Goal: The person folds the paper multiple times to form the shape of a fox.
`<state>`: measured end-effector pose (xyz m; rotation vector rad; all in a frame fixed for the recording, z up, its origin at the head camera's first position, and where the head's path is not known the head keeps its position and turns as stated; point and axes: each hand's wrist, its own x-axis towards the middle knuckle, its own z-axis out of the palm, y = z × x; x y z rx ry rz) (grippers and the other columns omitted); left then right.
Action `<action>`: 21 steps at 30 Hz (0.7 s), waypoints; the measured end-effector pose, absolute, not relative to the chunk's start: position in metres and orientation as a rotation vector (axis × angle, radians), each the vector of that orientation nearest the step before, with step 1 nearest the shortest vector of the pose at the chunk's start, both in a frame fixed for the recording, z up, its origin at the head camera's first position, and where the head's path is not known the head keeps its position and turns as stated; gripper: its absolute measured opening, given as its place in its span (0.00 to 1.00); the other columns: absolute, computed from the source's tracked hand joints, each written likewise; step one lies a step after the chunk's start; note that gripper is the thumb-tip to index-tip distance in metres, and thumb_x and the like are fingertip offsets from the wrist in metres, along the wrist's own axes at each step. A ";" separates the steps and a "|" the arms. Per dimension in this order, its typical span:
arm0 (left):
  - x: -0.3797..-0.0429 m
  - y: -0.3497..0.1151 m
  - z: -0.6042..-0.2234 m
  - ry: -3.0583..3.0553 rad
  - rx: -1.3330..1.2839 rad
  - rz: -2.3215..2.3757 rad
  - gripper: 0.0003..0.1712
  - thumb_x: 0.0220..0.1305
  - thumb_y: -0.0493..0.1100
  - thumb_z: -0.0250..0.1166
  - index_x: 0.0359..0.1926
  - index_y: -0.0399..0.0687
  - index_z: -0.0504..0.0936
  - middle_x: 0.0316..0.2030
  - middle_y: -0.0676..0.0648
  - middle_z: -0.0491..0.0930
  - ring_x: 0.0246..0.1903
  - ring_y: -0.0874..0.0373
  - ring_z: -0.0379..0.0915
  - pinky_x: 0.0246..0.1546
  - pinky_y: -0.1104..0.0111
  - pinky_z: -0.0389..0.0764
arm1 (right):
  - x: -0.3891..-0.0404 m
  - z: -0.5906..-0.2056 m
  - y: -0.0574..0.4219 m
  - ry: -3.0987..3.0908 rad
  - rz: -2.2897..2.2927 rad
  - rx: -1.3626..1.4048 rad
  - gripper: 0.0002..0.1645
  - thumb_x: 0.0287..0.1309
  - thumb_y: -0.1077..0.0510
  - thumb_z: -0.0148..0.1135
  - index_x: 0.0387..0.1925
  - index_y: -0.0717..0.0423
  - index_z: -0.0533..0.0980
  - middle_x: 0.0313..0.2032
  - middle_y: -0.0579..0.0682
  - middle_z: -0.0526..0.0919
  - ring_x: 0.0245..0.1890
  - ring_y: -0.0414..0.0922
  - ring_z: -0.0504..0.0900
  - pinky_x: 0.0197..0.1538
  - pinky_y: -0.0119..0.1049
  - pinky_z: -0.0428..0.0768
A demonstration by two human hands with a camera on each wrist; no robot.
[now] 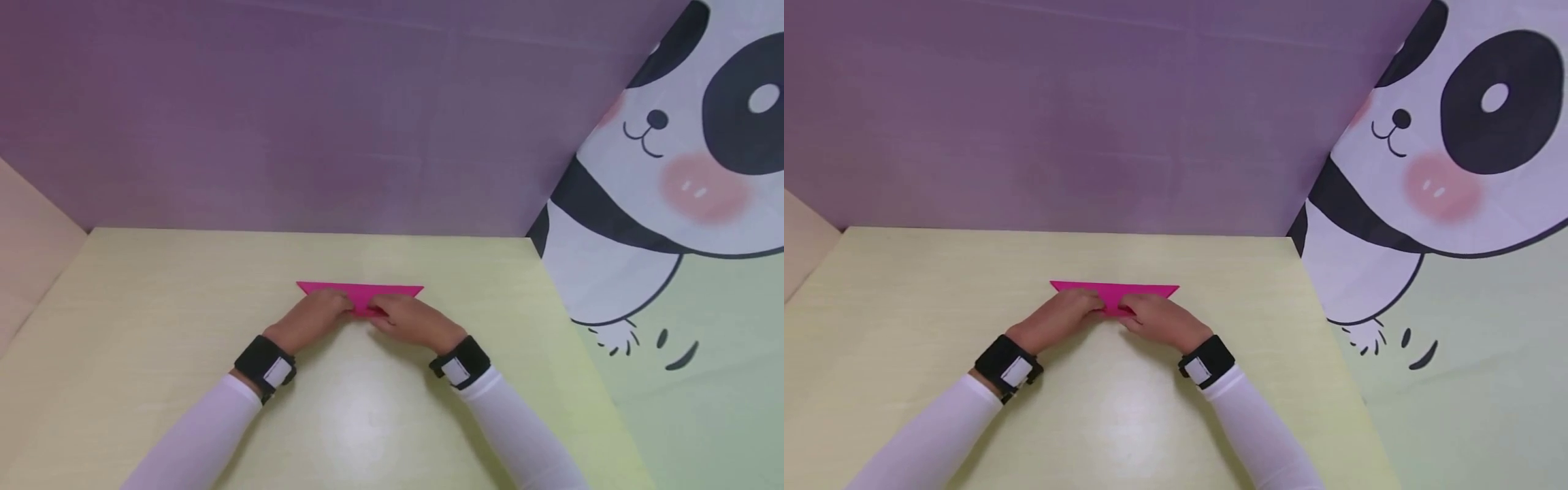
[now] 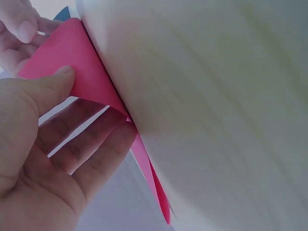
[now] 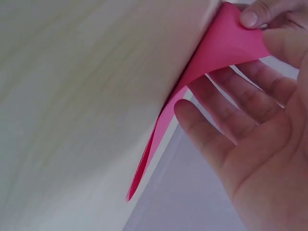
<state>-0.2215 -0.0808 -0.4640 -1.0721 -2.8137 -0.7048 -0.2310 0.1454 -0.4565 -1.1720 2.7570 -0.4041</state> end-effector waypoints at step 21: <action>-0.238 -0.079 -0.471 -2.915 -0.826 -0.917 0.06 0.63 0.44 0.66 0.38 0.48 0.81 0.28 0.50 0.77 0.31 0.58 0.71 0.38 0.66 0.74 | -0.264 -0.460 0.131 2.784 -0.551 -0.857 0.14 0.65 0.57 0.56 0.22 0.50 0.75 0.23 0.46 0.71 0.28 0.40 0.70 0.33 0.29 0.71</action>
